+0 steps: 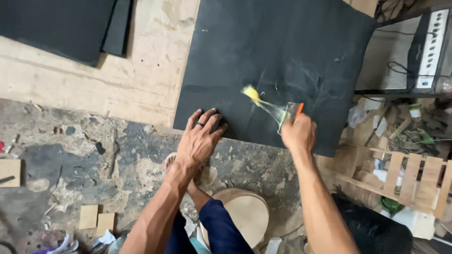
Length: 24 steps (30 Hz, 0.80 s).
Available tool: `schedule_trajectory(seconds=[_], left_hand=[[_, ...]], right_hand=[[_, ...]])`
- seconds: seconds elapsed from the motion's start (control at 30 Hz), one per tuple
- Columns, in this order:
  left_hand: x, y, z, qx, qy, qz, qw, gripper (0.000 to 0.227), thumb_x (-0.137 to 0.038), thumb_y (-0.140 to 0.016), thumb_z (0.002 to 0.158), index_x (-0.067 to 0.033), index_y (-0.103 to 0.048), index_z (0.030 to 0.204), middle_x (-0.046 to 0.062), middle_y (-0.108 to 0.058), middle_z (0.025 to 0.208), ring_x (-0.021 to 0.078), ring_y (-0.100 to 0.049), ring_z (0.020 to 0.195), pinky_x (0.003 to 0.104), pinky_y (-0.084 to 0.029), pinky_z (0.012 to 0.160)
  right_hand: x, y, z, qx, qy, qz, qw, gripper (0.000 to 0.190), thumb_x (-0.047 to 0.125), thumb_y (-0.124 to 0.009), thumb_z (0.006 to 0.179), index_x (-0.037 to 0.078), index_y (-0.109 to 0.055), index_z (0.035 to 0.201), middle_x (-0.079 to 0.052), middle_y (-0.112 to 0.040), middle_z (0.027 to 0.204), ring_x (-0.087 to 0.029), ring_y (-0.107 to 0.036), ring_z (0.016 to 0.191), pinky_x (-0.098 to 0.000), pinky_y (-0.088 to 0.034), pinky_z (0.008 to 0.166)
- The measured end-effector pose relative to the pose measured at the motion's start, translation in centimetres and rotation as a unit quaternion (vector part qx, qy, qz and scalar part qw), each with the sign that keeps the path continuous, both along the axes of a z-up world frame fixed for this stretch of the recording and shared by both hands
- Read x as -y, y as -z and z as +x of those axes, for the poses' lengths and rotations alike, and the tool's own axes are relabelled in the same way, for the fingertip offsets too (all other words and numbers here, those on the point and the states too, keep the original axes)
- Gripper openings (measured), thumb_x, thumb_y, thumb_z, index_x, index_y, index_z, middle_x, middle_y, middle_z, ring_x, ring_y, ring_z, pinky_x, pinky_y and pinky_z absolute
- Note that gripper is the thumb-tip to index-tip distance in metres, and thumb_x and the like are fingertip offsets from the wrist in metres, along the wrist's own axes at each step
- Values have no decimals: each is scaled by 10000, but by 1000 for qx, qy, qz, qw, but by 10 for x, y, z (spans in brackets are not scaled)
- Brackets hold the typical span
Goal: The person applies a yellow substance to a black sheet using a small scraper. The person spreads the substance across the surface of multiple black sheets, handling them one at a time.
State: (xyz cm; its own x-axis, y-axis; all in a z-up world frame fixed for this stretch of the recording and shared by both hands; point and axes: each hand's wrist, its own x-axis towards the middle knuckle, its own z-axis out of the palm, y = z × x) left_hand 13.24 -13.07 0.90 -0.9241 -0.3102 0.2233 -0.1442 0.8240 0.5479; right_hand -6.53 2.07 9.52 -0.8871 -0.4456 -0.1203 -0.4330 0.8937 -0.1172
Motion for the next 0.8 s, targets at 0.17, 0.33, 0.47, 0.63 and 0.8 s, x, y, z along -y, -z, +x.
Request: schedule_trajectory(seconds=[0.17, 0.33, 0.47, 0.63, 0.8], left_hand=[[-2, 10, -2, -18, -1, 21, 1000, 299, -258, -705, 771, -187, -664, 1060, 54, -551, 1196, 238, -441, 1304, 482, -281, 1109], [6, 3, -2, -32, -19, 34, 999, 177, -229, -627, 844, -207, -686, 1010, 29, -566, 1172, 217, -462, 1285, 459, -309, 1093], [14, 3, 4, -45, -8, 36, 998, 150, -236, -587, 880, -200, -662, 1004, 22, -548, 1154, 210, -465, 1275, 443, -321, 1078], [30, 20, -2, -90, 38, 22, 995, 141, -196, -544, 921, -176, -644, 1019, 44, -549, 1117, 228, -499, 1218, 432, -361, 983], [34, 25, -3, -82, 68, 18, 994, 167, -194, -531, 930, -158, -630, 1060, 65, -540, 1156, 242, -475, 1243, 434, -349, 974]], right_hand=[[38, 36, -59, 58, 189, 7, 980, 388, 315, -512, 866, 13, -714, 1002, -212, -692, 1000, -392, -623, 1052, -512, -478, 903], [93, 47, -33, 19, 3, 51, 998, 305, 316, -571, 817, 56, -692, 922, -235, -675, 845, -435, -660, 925, -534, -523, 779], [65, 22, -7, 28, -215, 47, 975, 328, 120, -564, 814, 238, -686, 1095, -32, -662, 910, -298, -655, 898, -421, -533, 758], [52, -10, 14, 110, -314, 27, 943, 338, 38, -555, 801, 191, -708, 1061, -26, -688, 955, -303, -619, 892, -420, -530, 789], [-12, 23, 52, 193, -292, 87, 933, 459, 5, -533, 755, 216, -703, 1126, -30, -698, 971, -284, -619, 917, -422, -504, 843]])
